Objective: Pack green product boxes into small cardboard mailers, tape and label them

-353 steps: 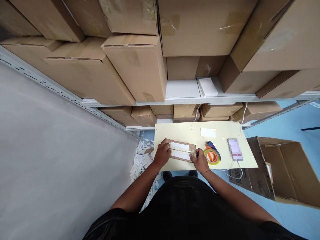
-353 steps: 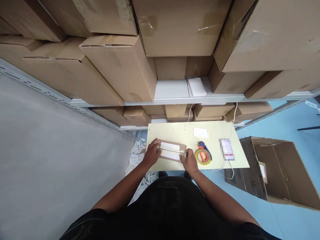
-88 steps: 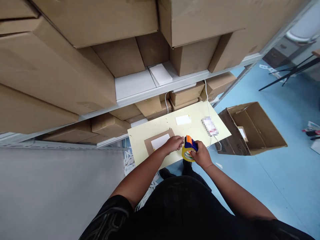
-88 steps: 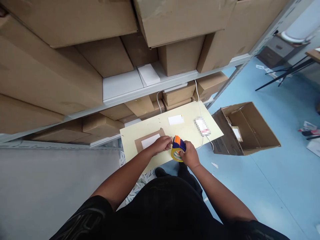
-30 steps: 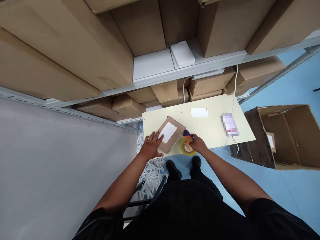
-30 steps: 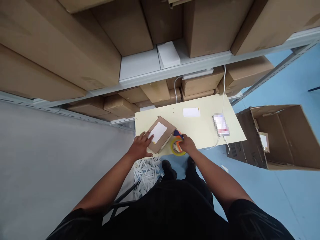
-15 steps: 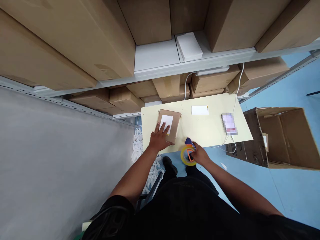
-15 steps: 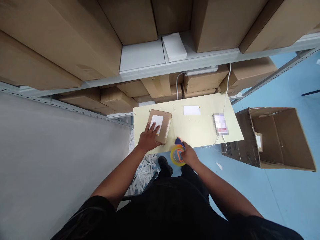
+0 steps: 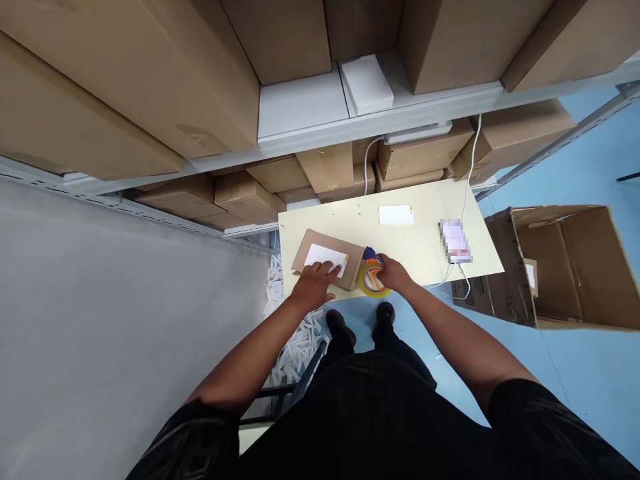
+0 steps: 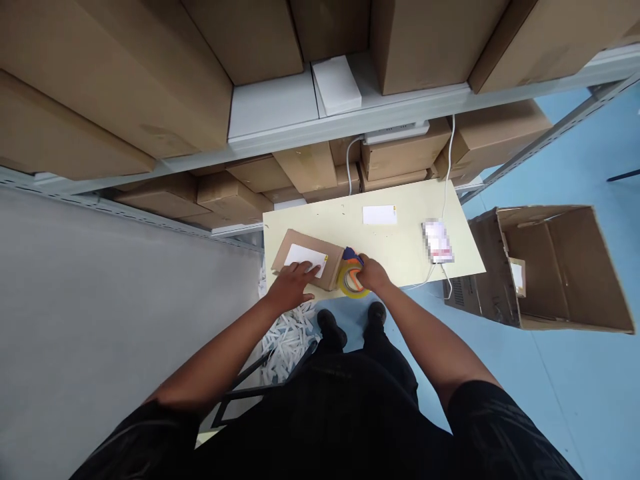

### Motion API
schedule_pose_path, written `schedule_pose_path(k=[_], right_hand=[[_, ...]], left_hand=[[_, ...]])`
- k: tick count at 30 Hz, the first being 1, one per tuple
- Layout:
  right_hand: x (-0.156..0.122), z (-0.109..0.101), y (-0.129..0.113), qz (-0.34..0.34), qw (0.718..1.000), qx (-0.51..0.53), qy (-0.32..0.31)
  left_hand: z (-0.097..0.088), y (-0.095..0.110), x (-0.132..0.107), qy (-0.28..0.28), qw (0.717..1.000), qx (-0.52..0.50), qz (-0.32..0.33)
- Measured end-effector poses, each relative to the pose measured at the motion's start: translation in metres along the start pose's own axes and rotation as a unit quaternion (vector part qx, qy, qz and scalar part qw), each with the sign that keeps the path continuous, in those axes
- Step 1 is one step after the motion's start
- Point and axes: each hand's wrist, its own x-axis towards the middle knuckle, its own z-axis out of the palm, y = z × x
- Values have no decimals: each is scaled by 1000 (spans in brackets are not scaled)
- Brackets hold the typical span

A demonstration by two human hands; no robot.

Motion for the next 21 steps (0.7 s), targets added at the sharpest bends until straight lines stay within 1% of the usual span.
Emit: schedule_pose_path(k=[2, 4, 6, 8, 9, 11, 13, 15, 16, 18, 19, 21], right_hand=[[20, -15, -8, -22, 999, -31, -23], [36, -24, -18, -29, 998, -43, -35], [46, -31, -25, -29, 998, -47, -41], [47, -36, -25, -28, 997, -51, -41], [44, -37, -21, -24, 998, -50, -41], [28, -36, -6, -7, 998, -43, -37], [2, -25, 13, 22, 999, -26, -26], [-28, -4, 27, 40, 999, 11, -22], [-41, 9, 30, 46, 998, 33, -26], [-59, 34, 25, 41, 995, 84, -24], [-61, 44, 19, 47, 993, 105, -22], [-55, 53, 4, 61, 990, 129, -8]], left_hand=[[-3, -14, 7, 18, 999, 26, 16], [-4, -20, 16, 39, 998, 40, -12], [-2, -19, 24, 52, 997, 42, -47], [0, -16, 28, 61, 995, 35, -69], [1, -14, 29, 65, 995, 30, -76], [2, -12, 32, 75, 993, 20, -91], [2, -9, 36, 86, 990, 8, -112], [3, -2, 43, 95, 986, -3, -136], [4, 3, 46, 97, 984, -7, -147], [7, 18, 51, 97, 981, -14, -165], [8, 24, 51, 94, 981, -17, -170], [8, 33, 45, 75, 983, -21, -165]])
